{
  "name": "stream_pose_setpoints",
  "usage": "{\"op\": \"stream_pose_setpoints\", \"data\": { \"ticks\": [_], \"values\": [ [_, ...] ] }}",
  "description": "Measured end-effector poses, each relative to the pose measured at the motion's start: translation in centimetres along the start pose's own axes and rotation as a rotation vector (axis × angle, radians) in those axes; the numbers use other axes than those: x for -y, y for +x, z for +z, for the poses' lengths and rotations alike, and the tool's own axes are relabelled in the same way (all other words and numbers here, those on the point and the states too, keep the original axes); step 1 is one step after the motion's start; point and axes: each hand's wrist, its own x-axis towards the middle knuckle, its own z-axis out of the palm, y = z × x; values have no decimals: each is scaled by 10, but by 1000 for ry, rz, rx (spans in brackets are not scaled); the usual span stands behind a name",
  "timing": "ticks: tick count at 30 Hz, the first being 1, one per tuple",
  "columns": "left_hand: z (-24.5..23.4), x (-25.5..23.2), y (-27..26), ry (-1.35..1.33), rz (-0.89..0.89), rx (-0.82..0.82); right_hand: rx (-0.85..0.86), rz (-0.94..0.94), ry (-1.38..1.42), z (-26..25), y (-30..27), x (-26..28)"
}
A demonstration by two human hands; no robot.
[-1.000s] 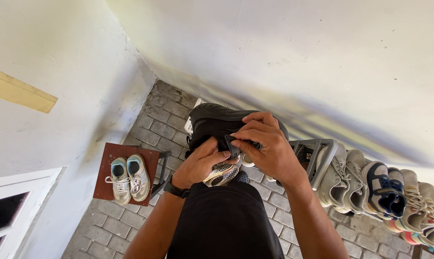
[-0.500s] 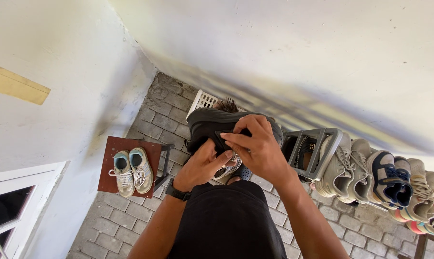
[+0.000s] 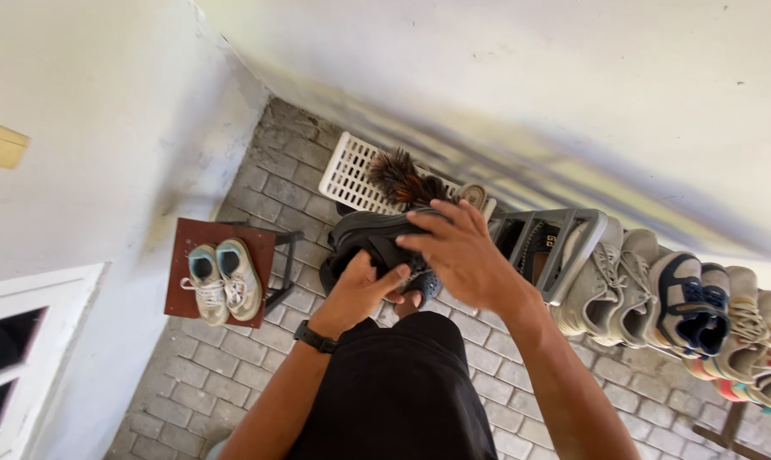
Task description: Cleaning a black shoe using a feather duster.
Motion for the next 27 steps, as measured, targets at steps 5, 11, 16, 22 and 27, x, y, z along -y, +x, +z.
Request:
{"op": "stream_pose_setpoints", "data": {
  "ticks": [5,11,16,22,27],
  "values": [
    [5,53,10,-429,-173,-376,-233,385,374,18,-23,-79],
    [4,78,0,-606,-266,-620,-83,881,511,140,-47,-197],
    [12,87,-11,-610,-291,-773,101,892,367,219,-37,-235],
    [28,115,-34,-689,-350,-1006,440,853,-18,275,-12,-251],
    [42,119,-33,-742,-423,-1058,150,775,54,335,-36,-293]
  ]
}}
